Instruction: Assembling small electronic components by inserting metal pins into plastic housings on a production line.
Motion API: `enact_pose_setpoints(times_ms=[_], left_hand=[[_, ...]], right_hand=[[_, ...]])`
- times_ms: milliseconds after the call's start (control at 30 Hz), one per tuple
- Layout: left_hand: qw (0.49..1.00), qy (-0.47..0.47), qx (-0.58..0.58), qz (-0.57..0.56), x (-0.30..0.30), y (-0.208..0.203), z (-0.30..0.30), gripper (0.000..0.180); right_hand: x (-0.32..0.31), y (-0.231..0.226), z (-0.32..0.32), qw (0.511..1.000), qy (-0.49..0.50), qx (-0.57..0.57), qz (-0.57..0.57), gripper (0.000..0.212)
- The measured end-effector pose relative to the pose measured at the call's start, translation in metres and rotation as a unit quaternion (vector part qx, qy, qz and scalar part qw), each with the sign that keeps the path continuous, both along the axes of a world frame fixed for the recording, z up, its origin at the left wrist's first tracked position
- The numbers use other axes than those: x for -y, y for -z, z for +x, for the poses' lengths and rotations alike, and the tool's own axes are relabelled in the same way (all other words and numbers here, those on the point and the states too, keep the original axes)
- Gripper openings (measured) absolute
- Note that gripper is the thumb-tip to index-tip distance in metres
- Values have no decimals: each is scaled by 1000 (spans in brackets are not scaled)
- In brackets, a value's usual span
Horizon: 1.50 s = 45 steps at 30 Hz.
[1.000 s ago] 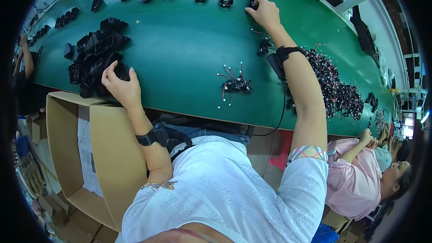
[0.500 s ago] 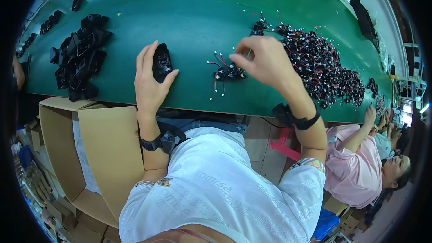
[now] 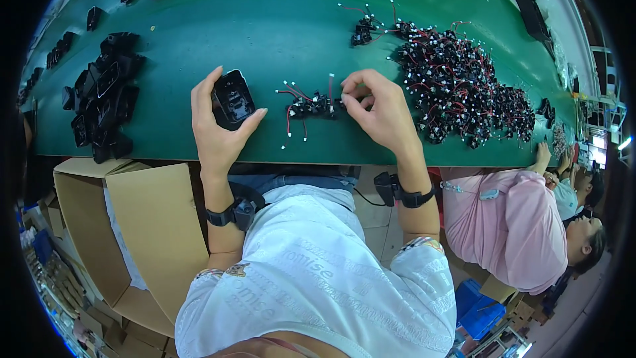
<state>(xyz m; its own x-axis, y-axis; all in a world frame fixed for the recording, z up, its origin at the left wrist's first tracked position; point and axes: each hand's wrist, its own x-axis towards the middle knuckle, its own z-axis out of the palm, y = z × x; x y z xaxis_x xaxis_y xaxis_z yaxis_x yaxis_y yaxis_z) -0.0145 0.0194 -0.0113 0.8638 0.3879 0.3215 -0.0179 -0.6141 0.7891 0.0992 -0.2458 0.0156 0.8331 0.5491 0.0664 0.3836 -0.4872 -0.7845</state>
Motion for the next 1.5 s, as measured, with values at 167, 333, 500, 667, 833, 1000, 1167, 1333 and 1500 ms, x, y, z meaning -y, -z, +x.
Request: enact_pose_setpoints(times_ms=[167,333,500,667,833,1000,1167,1333,1500], left_hand=[[1000,4,14,-3,3,3,0,84],[1000,9,21,5,5,6,2,85],[999,-6,-7,-33,7,1,0,86],[990,29,64,-126,12,1,-4,96],[980,136,66,-132,21,-16,-9,95],[965,217,62,-133,32,-30,-9,94],[946,241,59,-209,33,-25,-12,94],[928,272,66,-246,29,-26,-12,95],[940,237,78,-234,30,-27,-13,92]], right_hand=[[8,5,-9,991,119,-43,39,21],[-2,-13,-23,982,168,-25,-78,20],[-2,-7,-24,983,156,-20,-92,21],[9,0,-30,985,151,-42,76,22],[-1,-5,-43,946,114,-132,272,20],[-25,-26,-59,924,33,-175,338,19],[-32,-32,-61,925,38,-121,358,17],[-33,-40,-56,963,3,42,266,17],[-41,-63,-59,977,-64,110,172,19]])
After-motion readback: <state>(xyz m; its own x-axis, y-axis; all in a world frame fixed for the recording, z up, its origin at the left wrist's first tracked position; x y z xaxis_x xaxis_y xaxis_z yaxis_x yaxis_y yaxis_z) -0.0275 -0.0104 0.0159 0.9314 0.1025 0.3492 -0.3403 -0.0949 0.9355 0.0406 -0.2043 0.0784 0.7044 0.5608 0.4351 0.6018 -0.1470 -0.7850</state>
